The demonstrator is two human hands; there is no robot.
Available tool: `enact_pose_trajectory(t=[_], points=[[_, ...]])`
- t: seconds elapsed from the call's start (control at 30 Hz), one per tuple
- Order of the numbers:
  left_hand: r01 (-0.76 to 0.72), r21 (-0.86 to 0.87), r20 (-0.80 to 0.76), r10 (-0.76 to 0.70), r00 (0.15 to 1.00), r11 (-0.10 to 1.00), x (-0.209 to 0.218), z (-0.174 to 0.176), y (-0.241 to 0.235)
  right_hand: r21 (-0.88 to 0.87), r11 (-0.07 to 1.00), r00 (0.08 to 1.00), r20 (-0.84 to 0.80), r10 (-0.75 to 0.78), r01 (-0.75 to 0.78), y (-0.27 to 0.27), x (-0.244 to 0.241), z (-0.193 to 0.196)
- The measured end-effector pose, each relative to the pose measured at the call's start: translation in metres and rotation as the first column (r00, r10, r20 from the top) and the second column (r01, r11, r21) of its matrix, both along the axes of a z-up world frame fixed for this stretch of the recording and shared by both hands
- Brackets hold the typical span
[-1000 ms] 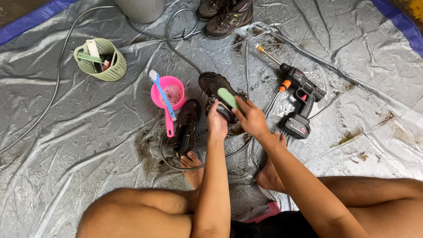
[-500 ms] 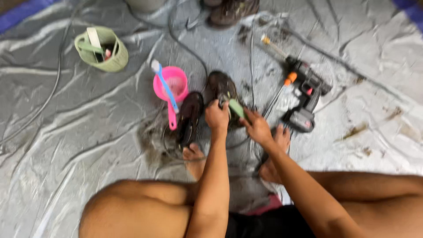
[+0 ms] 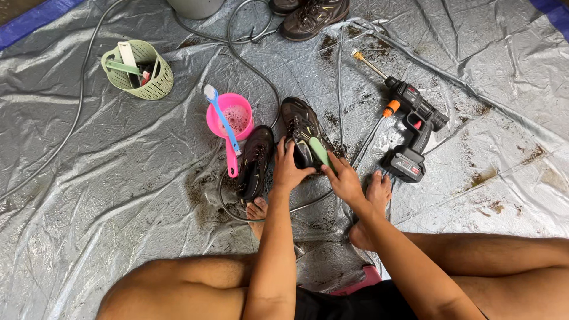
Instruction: The person scrubs a pair of dark shoes using a blue brush and a green brush, repeatedly dipping them into a pink cup of soapy water. The person scrubs the laces, the upper parts, and the soles of the shoes while sitting on a plastic sheet.
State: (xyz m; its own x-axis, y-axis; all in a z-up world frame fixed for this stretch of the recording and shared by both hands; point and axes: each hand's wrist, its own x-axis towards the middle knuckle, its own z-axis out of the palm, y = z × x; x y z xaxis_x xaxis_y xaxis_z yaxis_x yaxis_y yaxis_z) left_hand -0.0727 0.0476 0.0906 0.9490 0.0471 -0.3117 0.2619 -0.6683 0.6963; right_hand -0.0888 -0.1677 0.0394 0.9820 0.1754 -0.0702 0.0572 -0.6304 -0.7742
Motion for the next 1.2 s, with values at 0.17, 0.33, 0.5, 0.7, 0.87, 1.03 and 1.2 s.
enact_pose_trajectory(t=[0.17,0.33,0.5,0.7,0.87,1.03,1.2], points=[[-0.068,-0.07,0.004,0.069,0.998,0.995,0.0,-0.004,0.0,-0.025,0.998,0.999,0.003,0.055,-0.054,0.01,-0.013,0.02],[-0.075,-0.128,-0.009,0.075,0.997,0.989,-0.007,-0.009,0.004,-0.011,0.999,0.996,-0.08,0.048,-0.049,0.019,-0.017,0.028],[-0.105,-0.199,-0.06,0.095,0.994,0.974,-0.001,-0.02,0.007,-0.028,0.994,0.988,-0.119,0.103,-0.107,0.028,-0.013,0.034],[-0.033,-0.119,-0.04,0.028,0.999,0.992,0.012,-0.003,0.014,-0.051,0.997,0.998,0.009,0.055,-0.055,0.02,-0.006,0.01],[0.219,-0.07,0.115,-0.21,0.971,0.973,-0.002,0.056,0.011,-0.011,1.0,1.0,0.001,-0.013,0.013,0.005,-0.011,-0.003],[0.369,0.243,-0.034,-0.372,0.927,0.897,0.013,0.019,0.011,0.02,1.0,0.999,-0.026,0.019,-0.019,-0.002,-0.014,-0.013],[0.36,0.311,-0.113,-0.341,0.933,0.88,0.017,-0.006,0.024,-0.006,0.999,0.99,-0.13,0.05,-0.051,0.01,-0.016,0.004]])
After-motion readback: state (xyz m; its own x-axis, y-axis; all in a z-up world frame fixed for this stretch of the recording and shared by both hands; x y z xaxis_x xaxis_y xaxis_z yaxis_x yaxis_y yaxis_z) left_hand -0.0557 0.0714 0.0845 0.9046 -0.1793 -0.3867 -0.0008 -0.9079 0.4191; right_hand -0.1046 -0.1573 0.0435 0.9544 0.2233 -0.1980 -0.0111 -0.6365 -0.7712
